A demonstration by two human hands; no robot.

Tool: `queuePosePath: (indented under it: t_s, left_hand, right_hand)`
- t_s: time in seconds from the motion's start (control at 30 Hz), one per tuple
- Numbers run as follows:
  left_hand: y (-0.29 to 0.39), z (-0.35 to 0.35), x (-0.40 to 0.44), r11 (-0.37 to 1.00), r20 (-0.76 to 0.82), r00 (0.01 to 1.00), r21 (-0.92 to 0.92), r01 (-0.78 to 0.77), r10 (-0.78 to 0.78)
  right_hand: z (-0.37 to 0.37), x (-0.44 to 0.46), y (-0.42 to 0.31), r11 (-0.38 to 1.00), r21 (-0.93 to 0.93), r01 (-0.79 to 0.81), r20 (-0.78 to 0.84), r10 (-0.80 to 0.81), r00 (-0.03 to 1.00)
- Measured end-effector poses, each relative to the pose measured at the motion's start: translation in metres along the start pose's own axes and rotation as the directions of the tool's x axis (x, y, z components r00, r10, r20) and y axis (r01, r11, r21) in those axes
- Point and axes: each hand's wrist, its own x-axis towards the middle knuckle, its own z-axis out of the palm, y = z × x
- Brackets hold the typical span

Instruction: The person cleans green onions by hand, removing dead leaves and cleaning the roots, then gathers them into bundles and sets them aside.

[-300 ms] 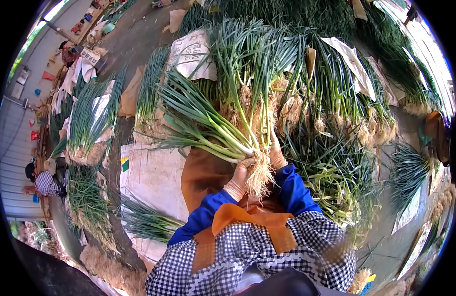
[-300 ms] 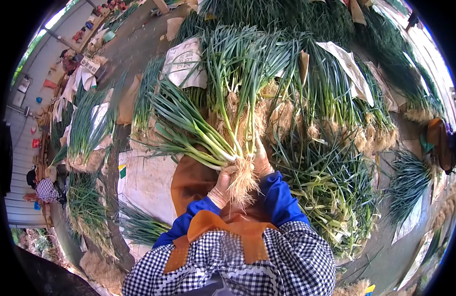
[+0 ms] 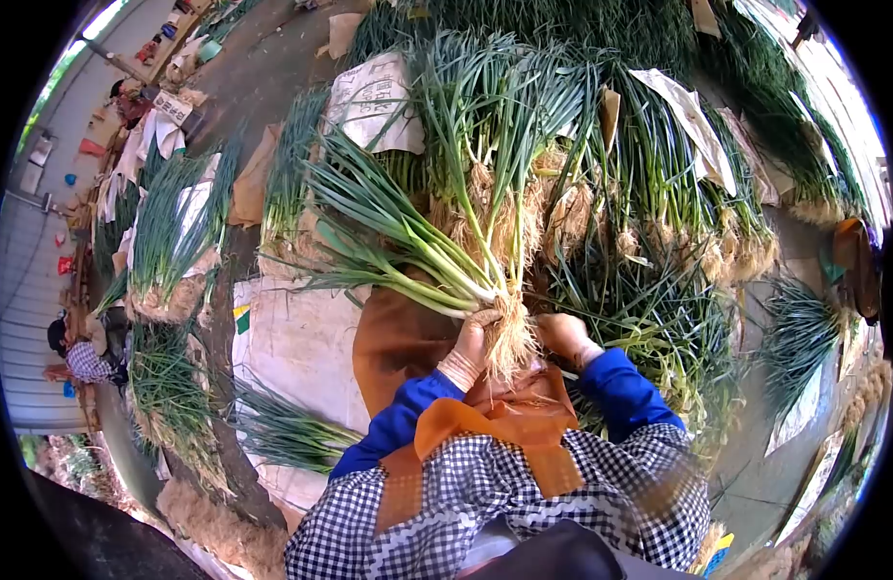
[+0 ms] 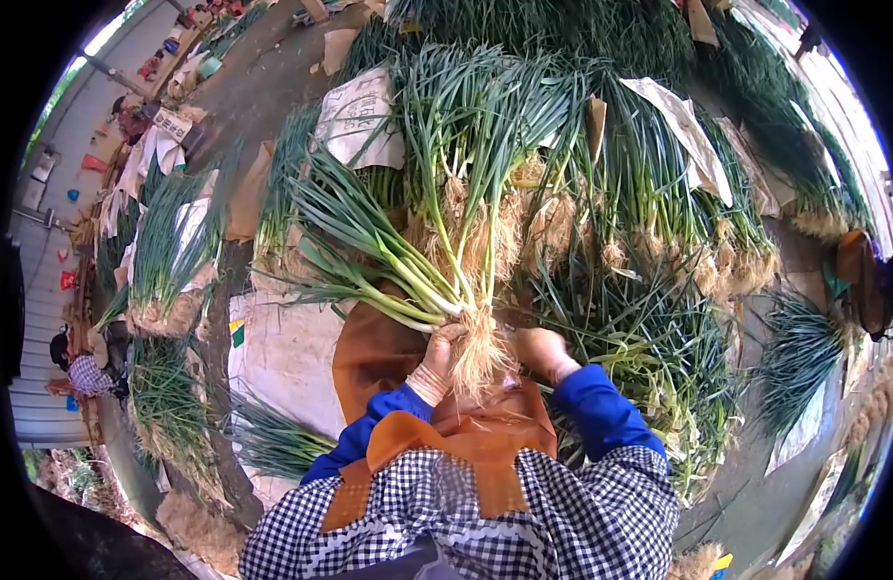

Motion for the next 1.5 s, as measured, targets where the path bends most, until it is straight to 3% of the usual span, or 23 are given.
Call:
queuePosePath:
  t_s: [0.07, 0.13, 0.17, 0.2, 0.3, 0.33, 0.37, 0.53, 0.6, 0.63, 0.7, 0.77, 0.8, 0.87, 0.93, 1.1, 1.13, 1.2, 1.23, 1.27, 1.4, 1.47, 1.5]
  left_hand:
    - [-0.001, 0.002, 0.0, 0.994, -0.038, 0.999, -0.104, 0.025, -0.029]
    - [-0.001, 0.014, 0.002, 0.997, -0.06, 0.998, -0.073, 0.004, -0.009]
    - [0.0, 0.019, -0.002, 0.996, 0.002, 1.0, -0.084, 0.023, -0.023]
    - [0.002, 0.021, -0.005, 0.995, 0.062, 0.997, -0.09, 0.042, -0.037]
    - [0.002, 0.015, -0.004, 0.992, 0.067, 0.995, -0.101, 0.074, -0.068]
    - [0.001, 0.016, -0.004, 0.998, 0.056, 0.998, -0.052, 0.025, -0.022]
    - [-0.002, 0.0, 0.003, 0.991, 0.033, 0.999, -0.122, 0.046, -0.042]
    - [-0.003, 0.005, -0.002, 0.998, -0.008, 1.0, -0.059, -0.016, 0.015]
    - [-0.004, 0.002, 0.002, 0.998, -0.078, 0.995, -0.022, -0.063, 0.061]
    - [0.0, 0.0, 0.001, 0.999, -0.014, 1.0, -0.02, -0.028, 0.027]
    - [0.003, 0.006, -0.001, 0.999, -0.037, 0.999, -0.036, -0.011, 0.01]
    - [0.009, 0.015, -0.005, 1.0, 0.012, 1.0, -0.016, 0.026, -0.026]
    - [0.011, 0.023, -0.008, 0.997, 0.032, 0.998, -0.055, 0.06, -0.059]
    - [0.007, 0.019, -0.005, 0.981, -0.018, 0.995, -0.168, 0.094, -0.098]
    - [0.006, 0.019, -0.006, 1.0, 0.012, 1.0, 0.016, -0.012, 0.011]
    - [0.005, 0.015, -0.002, 0.996, 0.045, 0.995, -0.035, -0.088, 0.089]
    - [0.007, 0.017, -0.002, 0.995, 0.047, 0.994, -0.03, -0.096, 0.098]
    - [0.004, 0.021, -0.003, 0.991, -0.021, 0.994, -0.086, -0.105, 0.104]
    - [0.004, 0.024, -0.006, 0.993, -0.02, 0.997, -0.088, -0.077, 0.076]
    - [0.001, 0.008, 0.001, 0.993, -0.03, 0.997, -0.09, -0.077, 0.075]
    - [0.006, -0.004, 0.005, 0.999, -0.043, 0.998, 0.018, -0.047, 0.048]
    - [0.013, -0.006, 0.003, 1.0, -0.013, 1.0, -0.001, 0.001, -0.001]
    - [0.02, 0.005, -0.003, 0.998, -0.014, 0.998, -0.012, 0.067, -0.067]
  right_hand:
    - [0.0, 0.001, 0.043, 0.945, -0.297, -0.138, 0.108, 0.176, 0.978]
    - [-0.004, 0.029, 0.054, 0.997, 0.072, 0.011, -0.357, 0.016, 0.934]
    - [-0.014, 0.038, 0.05, 0.77, 0.62, 0.149, -0.279, 0.039, 0.96]
    - [-0.042, 0.035, 0.013, 0.254, 0.948, 0.19, -0.199, 0.013, 0.98]
    - [-0.019, 0.085, -0.033, -0.306, 0.871, 0.385, -0.403, 0.002, 0.915]
    - [-0.033, 0.066, -0.053, -0.636, 0.76, 0.134, -0.189, -0.019, 0.982]
    - [-0.051, 0.045, -0.073, -0.676, 0.736, 0.009, -0.043, -0.034, 0.998]
    - [-0.004, 0.058, -0.053, -0.067, 0.739, 0.67, -0.668, 0.049, 0.742]
    - [0.012, 0.045, -0.026, 0.865, 0.174, 0.47, -0.843, -0.116, 0.526]
    - [0.004, 0.008, -0.031, 0.424, 0.8, 0.426, -0.527, 0.156, 0.835]
    - [0.02, -0.028, 0.015, 0.908, 0.336, 0.249, -0.427, -0.088, 0.9]
    - [0.057, -0.025, 0.098, 0.808, -0.379, 0.451, -0.137, -0.531, 0.836]
    - [0.031, -0.035, 0.092, 0.977, -0.196, -0.084, 0.067, 0.099, 0.993]
    - [-0.01, -0.039, 0.064, 0.95, 0.259, -0.176, -0.188, 0.228, 0.955]
    - [-0.045, -0.026, 0.016, 0.398, 0.877, 0.27, -0.352, 0.15, 0.924]
    - [-0.043, 0.049, -0.044, -0.173, 0.877, 0.449, -0.429, 0.137, 0.893]
    - [-0.036, 0.059, -0.049, 0.186, 0.723, 0.665, -0.691, 0.184, 0.699]
    - [-0.028, 0.057, -0.056, 0.444, 0.773, 0.453, -0.624, 0.403, 0.67]
    - [-0.028, 0.046, -0.052, 0.76, 0.566, 0.319, -0.747, 0.308, 0.59]
    - [-0.041, 0.019, -0.065, 0.677, 0.621, 0.394, -0.741, 0.344, 0.576]
    - [-0.031, -0.056, -0.013, 0.335, 0.822, 0.46, -0.375, -0.289, 0.881]
    - [-0.071, -0.099, -0.007, 0.35, 0.928, 0.132, 0.018, -0.393, 0.919]
    - [-0.062, -0.087, -0.003, 0.529, 0.828, 0.184, -0.098, -0.188, 0.977]
